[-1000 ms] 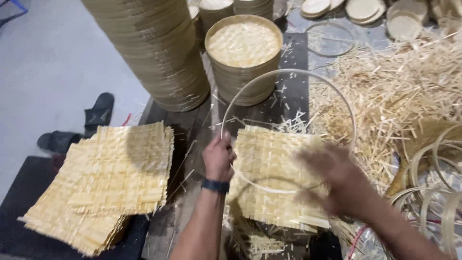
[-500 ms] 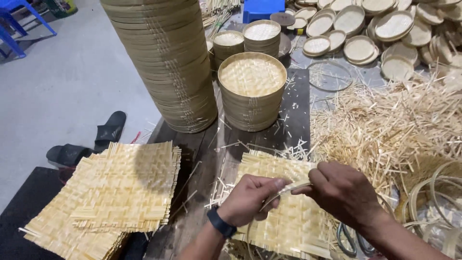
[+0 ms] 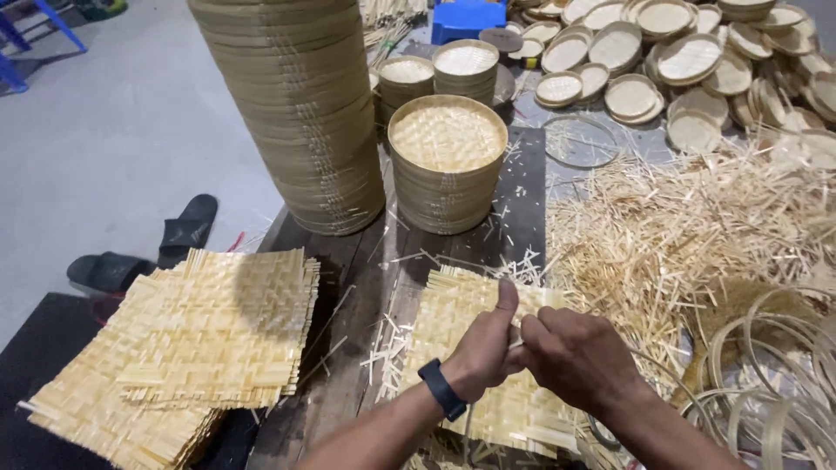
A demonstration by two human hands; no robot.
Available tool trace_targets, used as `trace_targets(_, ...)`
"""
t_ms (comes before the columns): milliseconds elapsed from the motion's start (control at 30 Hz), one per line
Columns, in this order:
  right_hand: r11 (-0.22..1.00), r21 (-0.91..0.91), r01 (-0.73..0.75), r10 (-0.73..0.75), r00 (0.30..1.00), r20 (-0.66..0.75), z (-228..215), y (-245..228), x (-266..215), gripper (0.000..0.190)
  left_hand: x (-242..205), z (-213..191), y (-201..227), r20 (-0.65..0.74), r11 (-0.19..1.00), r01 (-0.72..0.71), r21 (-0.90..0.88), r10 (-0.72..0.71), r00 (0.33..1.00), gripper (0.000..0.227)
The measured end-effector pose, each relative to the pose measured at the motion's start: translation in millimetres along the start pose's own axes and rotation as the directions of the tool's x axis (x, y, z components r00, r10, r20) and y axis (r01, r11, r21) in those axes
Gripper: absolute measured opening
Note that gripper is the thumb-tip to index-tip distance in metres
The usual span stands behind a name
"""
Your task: Assembling bamboo steamer components by fitting woven mats into circular hoops and trimming excess bamboo with scissors.
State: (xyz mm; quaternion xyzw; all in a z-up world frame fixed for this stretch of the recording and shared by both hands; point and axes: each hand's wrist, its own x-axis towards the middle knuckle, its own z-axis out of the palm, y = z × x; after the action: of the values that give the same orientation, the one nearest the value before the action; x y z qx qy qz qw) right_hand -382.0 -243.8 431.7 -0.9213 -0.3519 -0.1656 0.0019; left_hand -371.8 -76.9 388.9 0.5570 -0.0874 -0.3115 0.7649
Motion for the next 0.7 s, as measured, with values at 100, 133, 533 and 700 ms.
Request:
trace_targets(100,0.999,0.012,-0.039,0.039,0.999,0.019,-3.0,1.6,-0.4,0.018,3.9,4.2,-11.0,-0.087,0.992,0.019,-0.125,-0.03,0.996,0.079)
trace_targets(133,0.998,0.022,-0.065,0.062,0.992,0.114,-6.4,1.0,1.1,0.025,3.0,5.7,-13.6,-0.075,0.984,0.024,-0.178,-0.037,0.996,0.081)
trace_targets(533,0.413,0.731,-0.543,0.759,0.649,0.053,6.7,100.2,-70.0,0.052,24.8,-104.3,-54.0,-0.434,0.462,-0.534,-0.709,0.311,0.846,0.036)
trace_targets(700,-0.232,0.973,-0.01,0.824,0.529,0.202,25.2,82.8,-69.1,0.051,7.1,-111.7,-17.5,-0.414,0.604,-0.451,-0.657,0.211,0.885,0.035)
